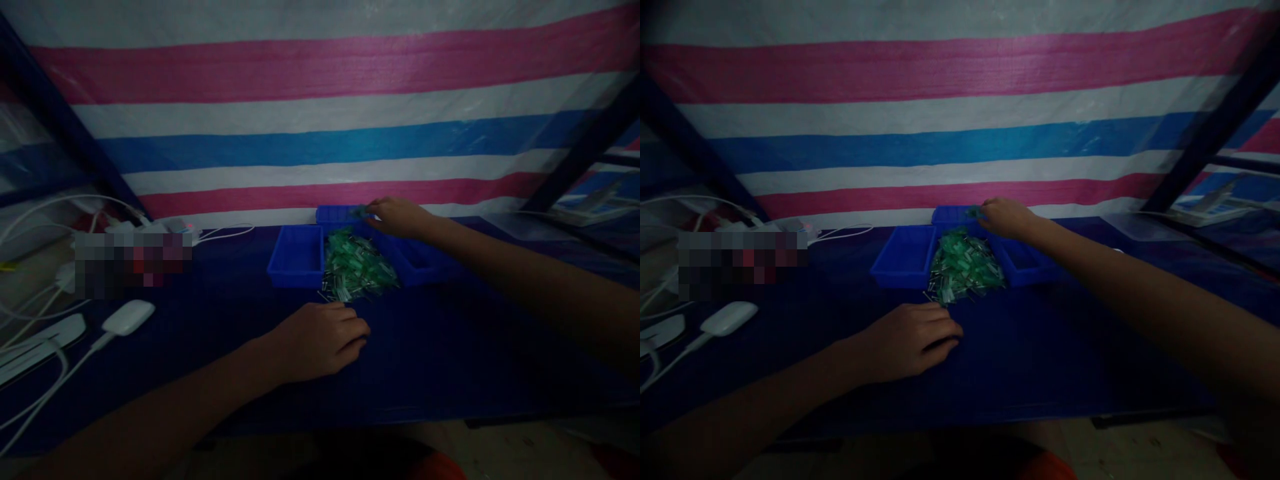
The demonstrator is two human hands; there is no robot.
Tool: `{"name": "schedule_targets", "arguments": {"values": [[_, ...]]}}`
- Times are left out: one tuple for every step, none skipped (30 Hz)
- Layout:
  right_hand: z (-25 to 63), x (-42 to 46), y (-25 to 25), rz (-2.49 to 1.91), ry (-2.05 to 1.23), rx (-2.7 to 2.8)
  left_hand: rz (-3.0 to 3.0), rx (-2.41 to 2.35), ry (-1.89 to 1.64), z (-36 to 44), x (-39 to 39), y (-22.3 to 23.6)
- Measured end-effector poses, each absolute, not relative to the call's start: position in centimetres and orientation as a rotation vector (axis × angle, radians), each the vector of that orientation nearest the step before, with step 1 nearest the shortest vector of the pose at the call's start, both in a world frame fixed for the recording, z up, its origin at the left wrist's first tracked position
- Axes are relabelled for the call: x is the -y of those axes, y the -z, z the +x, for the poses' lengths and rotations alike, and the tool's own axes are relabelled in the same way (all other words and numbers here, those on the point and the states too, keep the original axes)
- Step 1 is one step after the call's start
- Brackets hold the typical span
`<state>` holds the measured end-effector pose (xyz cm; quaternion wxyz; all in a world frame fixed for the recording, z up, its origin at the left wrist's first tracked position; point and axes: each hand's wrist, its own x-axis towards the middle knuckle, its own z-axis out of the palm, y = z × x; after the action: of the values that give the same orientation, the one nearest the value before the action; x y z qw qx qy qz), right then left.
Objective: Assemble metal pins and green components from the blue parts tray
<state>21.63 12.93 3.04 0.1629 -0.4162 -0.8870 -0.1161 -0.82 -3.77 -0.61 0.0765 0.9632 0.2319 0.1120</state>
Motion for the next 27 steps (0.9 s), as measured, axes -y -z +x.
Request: {"name": "schedule_targets", "arguments": {"values": [[21.4, -13.5, -2.8, -1.22, 0.401, 2.642, 2.899, -0.697, -0.321, -0.8, 3.8, 0.6], [21.1, -13.8, -2.7, -1.223, 0.429, 2.692, 2.911, -0.7, -0.309, -0.9, 3.8, 0.5], [20.7, -13.8, -2.7, -1.214, 0.44, 2.73, 2.926, -0.704, -0.299, -0.9, 3.9, 0.5], [20.4, -13.5, -2.7, -1.182, 0.466, 2.758, 2.943, -0.707, -0.292, -0.9, 3.9, 0.5], [20.2, -12.9, -2.9, -1.135, 0.492, 2.753, 2.962, -0.705, -0.287, -0.9, 4.0, 0.4], [20.0, -11.9, -3.1, -1.08, 0.51, 2.729, 2.982, -0.7, -0.283, -0.9, 4.1, 0.4], [19.9, -10.7, -3.3, -1.039, 0.518, 2.677, 3.001, -0.694, -0.277, -0.9, 4.1, 0.4], [19.9, -9.3, -3.5, -1.009, 0.516, 2.633, 3.018, -0.687, -0.27, -0.9, 4.2, 0.3], [20.0, -7.8, -3.6, -0.992, 0.509, 2.597, 3.031, -0.681, -0.261, -0.9, 4.3, 0.3], [20.2, -6.3, -3.5, -0.978, 0.499, 2.598, 3.039, -0.678, -0.256, -0.9, 4.3, 0.4], [20.5, -4.9, -3.4, -0.995, 0.509, 2.581, 3.043, -0.678, -0.25, -0.8, 4.4, 0.4], [20.8, -3.7, -3.1, -1.022, 0.527, 2.554, 3.044, -0.681, -0.246, -0.8, 4.4, 0.4], [21.1, -2.6, -2.8, -1.057, 0.543, 2.502, 3.042, -0.686, -0.244, -0.8, 4.4, 0.4], [21.3, -1.8, -2.4, -1.071, 0.546, 2.463, 3.038, -0.693, -0.244, -0.7, 4.4, 0.5], [21.5, -1.2, -2.1, -1.071, 0.539, 2.437, 3.032, -0.698, -0.242, -0.7, 4.3, 0.5], [21.7, -0.9, -1.7, -1.084, 0.515, 2.408, 3.026, -0.703, -0.243, -0.7, 4.3, 0.5], [21.7, -0.7, -1.4, -1.103, 0.481, 2.388, 3.021, -0.703, -0.244, -0.6, 4.2, 0.6], [21.7, -0.7, -1.2, -1.129, 0.445, 2.376, 3.015, -0.704, -0.246, -0.6, 4.2, 0.6], [21.6, -0.8, -1.1, -1.15, 0.408, 2.379, 3.013, -0.704, -0.25, -0.6, 4.1, 0.7], [21.5, -1.0, -1.0, -1.16, 0.381, 2.394, 3.012, -0.707, -0.256, -0.5, 4.0, 0.7], [21.4, -1.1, -1.0, -1.157, 0.371, 2.419, 3.015, -0.711, -0.262, -0.5, 4.0, 0.8], [21.3, -1.3, -0.9, -1.138, 0.374, 2.453, 3.021, -0.718, -0.264, -0.5, 3.9, 0.8], [21.3, -1.5, -0.9, -1.11, 0.389, 2.489, 3.034, -0.723, -0.259, -0.4, 3.9, 0.9], [21.3, -1.6, -0.8, -1.087, 0.407, 2.521, 3.051, -0.732, -0.249, -0.4, 3.9, 0.9], [21.4, -1.7, -0.7, -1.071, 0.424, 2.543, 3.072, -0.741, -0.231, -0.2, 3.9, 0.8], [21.6, -1.7, -0.6, -1.062, 0.434, 2.559, 3.097, -0.749, -0.206, -0.1, 3.9, 0.7], [21.7, -1.6, -0.5, -1.058, 0.433, 2.57, 3.127, -0.749, -0.18, 0.1, 3.9, 0.6]]}}
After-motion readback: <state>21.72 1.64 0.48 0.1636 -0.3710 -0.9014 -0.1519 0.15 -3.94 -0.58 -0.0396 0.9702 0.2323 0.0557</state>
